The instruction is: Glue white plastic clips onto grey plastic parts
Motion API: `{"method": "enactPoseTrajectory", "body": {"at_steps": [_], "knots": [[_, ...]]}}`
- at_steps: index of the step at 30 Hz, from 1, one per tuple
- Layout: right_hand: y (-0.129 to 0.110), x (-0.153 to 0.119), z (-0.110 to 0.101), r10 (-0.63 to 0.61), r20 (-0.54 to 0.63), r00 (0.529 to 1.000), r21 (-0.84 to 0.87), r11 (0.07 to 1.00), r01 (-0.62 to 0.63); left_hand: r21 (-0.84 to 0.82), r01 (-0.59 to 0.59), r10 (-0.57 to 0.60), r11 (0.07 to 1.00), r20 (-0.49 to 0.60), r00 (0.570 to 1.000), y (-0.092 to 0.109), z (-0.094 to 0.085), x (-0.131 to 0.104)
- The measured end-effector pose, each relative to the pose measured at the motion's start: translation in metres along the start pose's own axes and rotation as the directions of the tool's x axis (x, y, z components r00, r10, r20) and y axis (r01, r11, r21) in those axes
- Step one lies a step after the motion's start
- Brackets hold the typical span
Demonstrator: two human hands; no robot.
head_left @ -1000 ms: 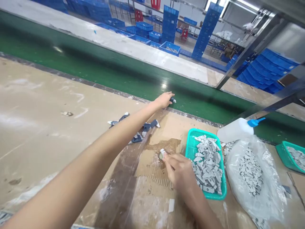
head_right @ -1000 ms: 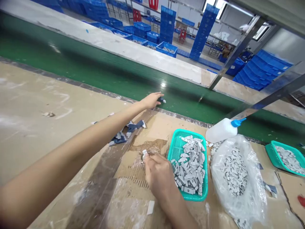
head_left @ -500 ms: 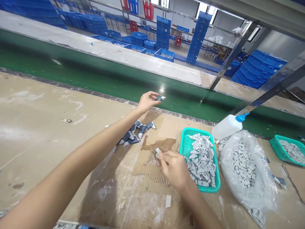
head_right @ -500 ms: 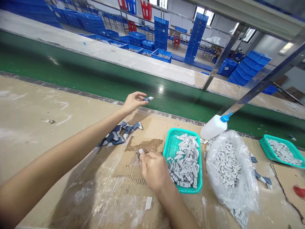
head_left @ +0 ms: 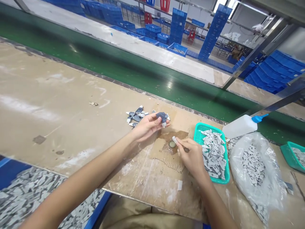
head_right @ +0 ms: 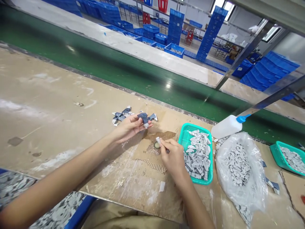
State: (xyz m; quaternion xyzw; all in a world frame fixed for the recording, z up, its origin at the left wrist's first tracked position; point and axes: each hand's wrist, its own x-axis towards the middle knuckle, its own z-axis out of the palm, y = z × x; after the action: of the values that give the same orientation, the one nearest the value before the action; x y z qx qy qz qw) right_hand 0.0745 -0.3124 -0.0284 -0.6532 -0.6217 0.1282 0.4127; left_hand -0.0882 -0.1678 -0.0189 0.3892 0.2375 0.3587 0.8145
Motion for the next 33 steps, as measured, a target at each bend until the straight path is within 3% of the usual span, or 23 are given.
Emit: {"method": "enactPoseTrajectory", "body": {"at_steps": [8, 19, 28, 33], "knots": [[-0.01, 0.0, -0.014, -0.055, -0.244, 0.968, 0.045, 0.997, 0.069, 0.419, 0.123, -0.165, 0.9, 0.066, 0.984, -0.027, 0.008, -0.021], [-0.011, -0.001, -0.013, -0.221, -0.16, 0.962, 0.127, 0.962, 0.243, 0.406, 0.041, -0.107, 0.913, 0.143, 0.984, -0.028, 0.016, -0.028], [-0.014, 0.0, -0.014, -0.246, -0.111, 0.963, 0.129, 0.957, 0.259, 0.343, 0.041, -0.103, 0.938, 0.166, 0.981, -0.026, 0.02, -0.032], [-0.012, 0.001, -0.013, -0.239, -0.078, 0.968, 0.15, 0.957, 0.248, 0.395, 0.011, -0.063, 0.919, 0.119, 0.991, -0.024, 0.024, -0.035]]}}
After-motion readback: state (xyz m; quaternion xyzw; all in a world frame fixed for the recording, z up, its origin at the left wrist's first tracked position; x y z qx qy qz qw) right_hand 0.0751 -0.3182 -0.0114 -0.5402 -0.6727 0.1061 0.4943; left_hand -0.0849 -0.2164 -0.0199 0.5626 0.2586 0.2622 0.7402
